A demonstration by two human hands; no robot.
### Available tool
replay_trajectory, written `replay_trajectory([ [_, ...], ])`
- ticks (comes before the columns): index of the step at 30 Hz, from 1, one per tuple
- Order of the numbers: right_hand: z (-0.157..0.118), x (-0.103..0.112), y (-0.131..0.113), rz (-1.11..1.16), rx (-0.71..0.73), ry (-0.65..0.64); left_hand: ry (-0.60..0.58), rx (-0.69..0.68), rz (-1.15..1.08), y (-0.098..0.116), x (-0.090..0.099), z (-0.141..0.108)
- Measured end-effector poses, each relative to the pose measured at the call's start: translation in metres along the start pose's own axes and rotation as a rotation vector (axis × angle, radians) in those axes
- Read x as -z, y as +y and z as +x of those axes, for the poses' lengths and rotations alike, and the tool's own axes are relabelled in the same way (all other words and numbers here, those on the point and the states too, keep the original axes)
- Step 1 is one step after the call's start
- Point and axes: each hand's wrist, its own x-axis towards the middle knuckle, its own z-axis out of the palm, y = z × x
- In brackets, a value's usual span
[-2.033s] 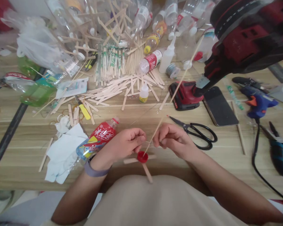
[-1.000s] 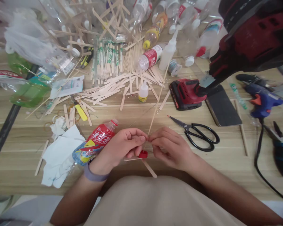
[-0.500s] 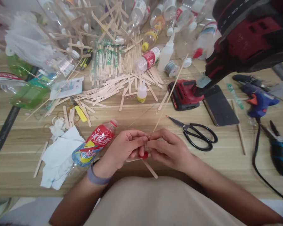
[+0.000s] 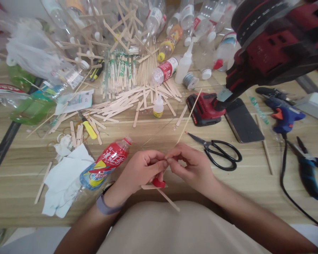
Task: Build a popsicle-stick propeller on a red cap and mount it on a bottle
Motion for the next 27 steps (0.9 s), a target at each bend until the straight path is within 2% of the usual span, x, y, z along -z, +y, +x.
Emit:
replay_trajectory([
  [5,-0.0019,-0.0007,0.0014,-0.030,-0.041,0.024,0.023,-0.016,-0.007,-0.0014,-0.0007,0.0010],
  [8,-0.0029,0.0018,0.0038,-0.108,0.027,0.062,0.058,-0.042,-0.032,-0.0031,-0.0001,0.0026],
  [11,-0.0036,0.0035,0.0062,-0.150,0.126,0.036,0.093,-0.065,0.002,-0.0055,0.0012,0.0029],
  [16,-0.0034,0.0022,0.0080,-0.160,0.140,-0.049,0.192,-0.143,0.192,-0.0071,0.0017,-0.0005],
  [23,-0.0026,0.0019,0.0090,-0.232,0.117,-0.063,0.323,-0.253,0.554,-0.0049,-0.0011,-0.0025],
  [27,-0.0030,0.0028,0.0073,-0.268,0.121,-0.082,0.338,-0.251,0.585,-0.0051,-0.0004,-0.0019],
])
